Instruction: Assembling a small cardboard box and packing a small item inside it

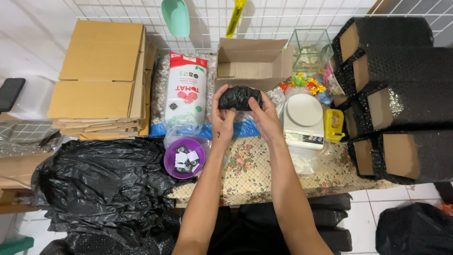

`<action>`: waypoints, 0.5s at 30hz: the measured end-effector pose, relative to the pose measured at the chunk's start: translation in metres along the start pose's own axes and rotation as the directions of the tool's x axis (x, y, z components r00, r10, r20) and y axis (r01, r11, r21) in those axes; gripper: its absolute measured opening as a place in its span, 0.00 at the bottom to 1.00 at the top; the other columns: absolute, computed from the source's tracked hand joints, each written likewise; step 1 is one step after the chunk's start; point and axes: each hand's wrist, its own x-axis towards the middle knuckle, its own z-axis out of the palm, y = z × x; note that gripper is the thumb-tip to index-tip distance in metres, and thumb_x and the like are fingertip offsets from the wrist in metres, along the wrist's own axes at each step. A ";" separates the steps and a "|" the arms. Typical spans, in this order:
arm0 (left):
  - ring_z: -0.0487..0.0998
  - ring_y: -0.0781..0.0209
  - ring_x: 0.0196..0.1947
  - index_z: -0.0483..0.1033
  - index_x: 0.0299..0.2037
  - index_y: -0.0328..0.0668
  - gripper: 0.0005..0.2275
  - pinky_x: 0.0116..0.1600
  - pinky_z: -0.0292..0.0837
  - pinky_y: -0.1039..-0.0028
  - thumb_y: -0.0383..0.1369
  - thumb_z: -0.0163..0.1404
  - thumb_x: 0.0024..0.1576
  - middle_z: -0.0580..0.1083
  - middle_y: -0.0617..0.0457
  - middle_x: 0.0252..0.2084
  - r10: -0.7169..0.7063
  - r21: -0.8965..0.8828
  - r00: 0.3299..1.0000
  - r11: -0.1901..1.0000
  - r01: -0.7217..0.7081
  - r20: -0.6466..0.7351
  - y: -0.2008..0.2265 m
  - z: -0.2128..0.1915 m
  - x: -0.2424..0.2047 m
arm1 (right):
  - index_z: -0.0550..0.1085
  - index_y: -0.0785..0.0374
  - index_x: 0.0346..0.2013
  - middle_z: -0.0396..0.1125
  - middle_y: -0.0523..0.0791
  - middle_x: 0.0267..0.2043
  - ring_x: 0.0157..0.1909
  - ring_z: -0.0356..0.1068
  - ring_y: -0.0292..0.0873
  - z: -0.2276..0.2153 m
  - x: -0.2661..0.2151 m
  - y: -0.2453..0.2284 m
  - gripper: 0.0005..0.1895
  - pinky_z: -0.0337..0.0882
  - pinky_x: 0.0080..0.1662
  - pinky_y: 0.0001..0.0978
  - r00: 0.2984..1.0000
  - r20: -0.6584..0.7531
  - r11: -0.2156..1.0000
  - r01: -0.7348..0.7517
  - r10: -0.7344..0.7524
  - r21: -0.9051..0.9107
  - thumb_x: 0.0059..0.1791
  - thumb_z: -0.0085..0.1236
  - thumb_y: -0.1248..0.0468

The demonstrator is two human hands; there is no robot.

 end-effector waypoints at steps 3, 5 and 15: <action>0.70 0.66 0.58 0.62 0.69 0.41 0.28 0.64 0.69 0.71 0.16 0.44 0.56 0.69 0.48 0.61 0.008 0.034 1.000 0.999 -0.008 -0.011 -0.005 -0.002 0.000 | 0.74 0.62 0.57 0.72 0.46 0.51 0.52 0.74 0.42 -0.003 0.001 0.004 0.17 0.79 0.51 0.40 1.000 -0.004 0.999 -0.008 0.007 -0.040 0.56 0.56 0.57; 0.71 0.66 0.57 0.61 0.70 0.42 0.28 0.64 0.70 0.71 0.17 0.44 0.57 0.69 0.49 0.60 0.009 0.051 1.000 0.999 -0.008 -0.014 -0.006 0.000 0.000 | 0.74 0.62 0.54 0.73 0.47 0.47 0.47 0.76 0.43 -0.005 0.003 0.007 0.15 0.80 0.46 0.39 0.999 -0.031 1.000 -0.028 0.028 -0.001 0.56 0.56 0.58; 0.72 0.55 0.58 0.68 0.65 0.49 0.25 0.64 0.66 0.64 0.25 0.55 0.56 0.68 0.50 0.58 0.133 0.544 0.990 0.829 -0.131 0.036 -0.011 0.008 0.000 | 0.71 0.59 0.57 0.71 0.44 0.55 0.55 0.74 0.44 -0.007 0.005 0.019 0.18 0.79 0.55 0.43 0.990 -0.126 0.981 0.092 -0.070 0.173 0.53 0.62 0.66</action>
